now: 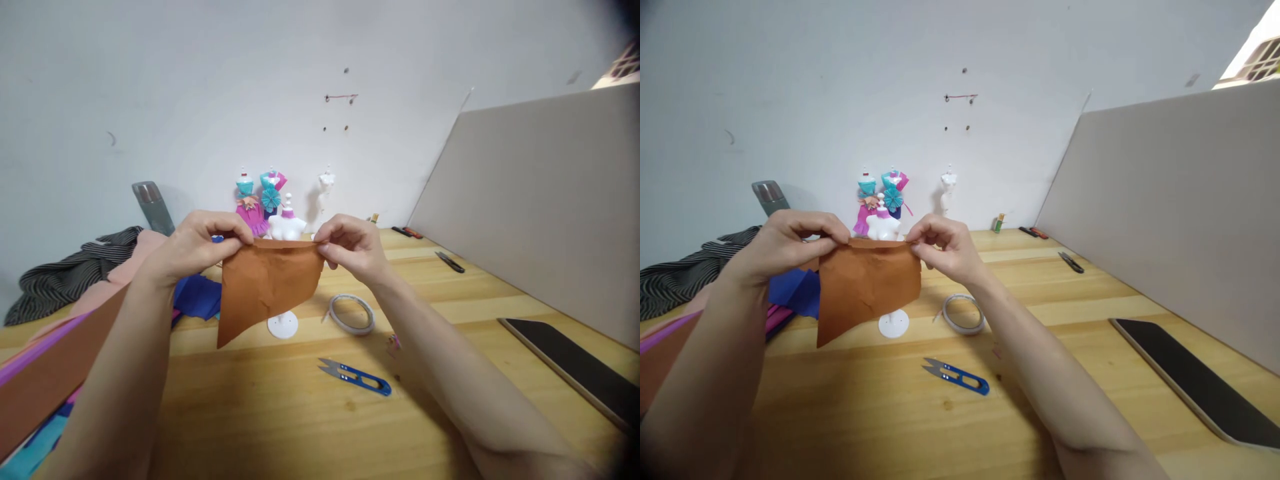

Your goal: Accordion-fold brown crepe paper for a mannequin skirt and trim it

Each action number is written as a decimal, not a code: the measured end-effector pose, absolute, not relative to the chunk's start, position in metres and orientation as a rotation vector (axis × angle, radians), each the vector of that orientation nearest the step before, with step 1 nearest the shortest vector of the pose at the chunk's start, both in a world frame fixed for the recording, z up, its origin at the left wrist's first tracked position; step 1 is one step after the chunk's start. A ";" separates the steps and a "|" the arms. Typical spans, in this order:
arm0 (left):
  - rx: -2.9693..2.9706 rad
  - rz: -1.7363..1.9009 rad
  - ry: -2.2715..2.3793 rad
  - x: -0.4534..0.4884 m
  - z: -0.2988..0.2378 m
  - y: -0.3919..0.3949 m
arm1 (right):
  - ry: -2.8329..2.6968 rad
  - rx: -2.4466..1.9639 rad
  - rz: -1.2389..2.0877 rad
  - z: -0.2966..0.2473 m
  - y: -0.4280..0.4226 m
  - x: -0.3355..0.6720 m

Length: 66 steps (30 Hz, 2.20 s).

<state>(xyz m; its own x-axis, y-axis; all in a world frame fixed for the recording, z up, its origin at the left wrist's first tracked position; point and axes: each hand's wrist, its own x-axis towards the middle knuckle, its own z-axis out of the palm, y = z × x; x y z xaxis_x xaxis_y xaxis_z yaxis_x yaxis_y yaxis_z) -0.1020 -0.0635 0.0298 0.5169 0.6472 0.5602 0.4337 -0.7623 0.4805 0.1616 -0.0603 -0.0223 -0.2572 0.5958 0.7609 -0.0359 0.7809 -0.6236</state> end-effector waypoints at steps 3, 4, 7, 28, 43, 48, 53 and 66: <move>2.437 1.167 0.862 -0.103 0.030 -0.064 | -1.713 -0.400 0.695 -0.021 -0.062 0.162; 2.420 1.202 0.848 -0.103 0.030 -0.065 | -1.706 -0.382 0.707 -0.021 -0.062 0.163; 2.394 1.287 0.824 -0.102 0.031 -0.066 | -1.698 -0.351 0.736 -0.020 -0.064 0.162; 2.378 1.279 0.902 -0.102 0.030 -0.065 | -1.665 -0.372 0.724 -0.021 -0.060 0.163; 2.418 1.210 0.722 -0.105 0.031 -0.068 | -1.644 -0.293 0.855 -0.026 -0.055 0.166; 2.390 1.262 0.842 -0.098 0.032 -0.072 | -1.632 -0.437 0.767 -0.017 -0.067 0.156; 2.373 1.243 0.924 -0.093 0.031 -0.072 | -1.634 -0.494 0.734 -0.012 -0.074 0.150; 2.337 1.163 1.016 -0.084 0.029 -0.066 | -1.706 -0.656 0.807 -0.010 -0.072 0.151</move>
<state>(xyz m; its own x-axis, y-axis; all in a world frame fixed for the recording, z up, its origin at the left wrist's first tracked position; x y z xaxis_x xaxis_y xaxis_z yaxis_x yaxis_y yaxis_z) -0.0840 -0.0664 0.0287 0.4097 0.7264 0.5518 0.4494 -0.6871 0.5709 0.1513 -0.0722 -0.0098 -0.2619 0.7642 0.5894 0.0290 0.6167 -0.7866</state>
